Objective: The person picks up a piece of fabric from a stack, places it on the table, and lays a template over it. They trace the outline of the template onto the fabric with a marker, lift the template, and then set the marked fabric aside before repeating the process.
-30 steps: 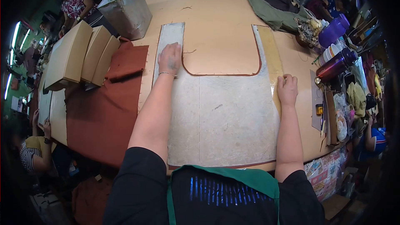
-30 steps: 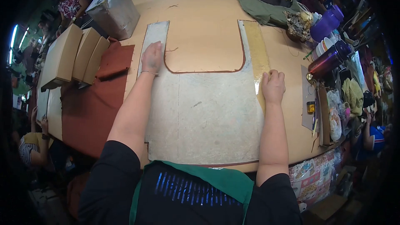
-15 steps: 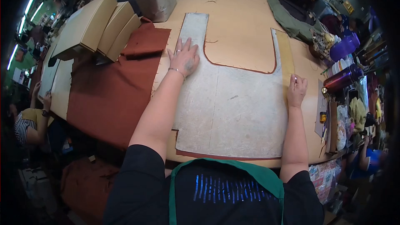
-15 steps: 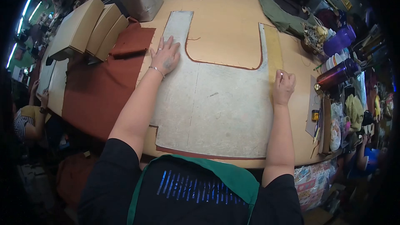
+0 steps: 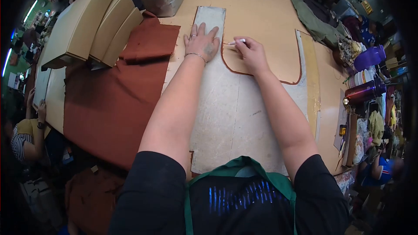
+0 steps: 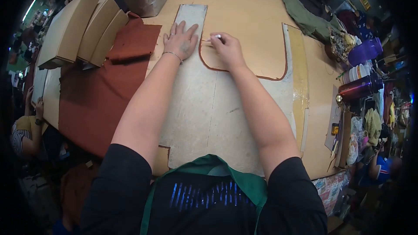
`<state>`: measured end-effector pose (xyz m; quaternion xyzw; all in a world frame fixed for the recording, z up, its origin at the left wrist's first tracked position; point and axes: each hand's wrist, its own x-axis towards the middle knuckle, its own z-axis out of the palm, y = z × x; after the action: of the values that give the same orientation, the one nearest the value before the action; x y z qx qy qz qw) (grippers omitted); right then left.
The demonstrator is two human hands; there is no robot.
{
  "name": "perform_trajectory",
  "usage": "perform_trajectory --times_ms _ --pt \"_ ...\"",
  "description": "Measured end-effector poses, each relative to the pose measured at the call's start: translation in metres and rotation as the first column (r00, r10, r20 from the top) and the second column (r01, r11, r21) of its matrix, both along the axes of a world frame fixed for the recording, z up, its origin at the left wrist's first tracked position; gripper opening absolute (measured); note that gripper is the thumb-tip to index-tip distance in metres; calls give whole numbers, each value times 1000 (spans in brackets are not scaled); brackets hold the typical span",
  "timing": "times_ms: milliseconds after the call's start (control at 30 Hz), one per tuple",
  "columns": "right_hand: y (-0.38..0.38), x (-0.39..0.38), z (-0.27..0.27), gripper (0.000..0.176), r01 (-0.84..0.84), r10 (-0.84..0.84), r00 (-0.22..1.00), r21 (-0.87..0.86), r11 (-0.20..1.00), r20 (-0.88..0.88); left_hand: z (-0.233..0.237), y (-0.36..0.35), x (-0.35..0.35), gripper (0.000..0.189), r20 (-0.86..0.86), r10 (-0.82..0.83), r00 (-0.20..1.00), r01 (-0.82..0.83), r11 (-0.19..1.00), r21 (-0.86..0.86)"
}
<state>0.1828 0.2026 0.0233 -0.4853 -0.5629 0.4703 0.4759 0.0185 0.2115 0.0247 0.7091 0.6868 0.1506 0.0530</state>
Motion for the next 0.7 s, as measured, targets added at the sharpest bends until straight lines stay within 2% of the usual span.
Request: perform_trajectory --times_ms 100,167,200,300,433,567,700 --pt "12 -21 -8 22 135 -148 980 99 986 133 2 0 0 43 -13 -4 1000 3 999 -34" --pt "23 -29 -15 22 178 -202 972 183 967 120 2 0 0 43 -18 -1 1000 1 1000 -28" --pt "25 -32 -19 21 197 -226 967 225 954 115 2 -1 0 43 -5 -1 1000 1 1000 -20" --pt "17 -39 -8 20 169 -240 928 250 953 285 1 -1 0 42 31 -1 1000 2 1000 -5" --pt "-3 -40 -4 19 80 -214 906 348 934 366 1 0 1 43 38 1 999 0 1000 -9" --pt "-46 -30 6 17 -17 -73 929 239 971 363 2 -1 1 43 33 3 999 -3 1000 -8" --pt "-64 -4 14 17 -155 52 887 190 970 459 2 -1 2 43 29 10 1000 -10 1000 2"
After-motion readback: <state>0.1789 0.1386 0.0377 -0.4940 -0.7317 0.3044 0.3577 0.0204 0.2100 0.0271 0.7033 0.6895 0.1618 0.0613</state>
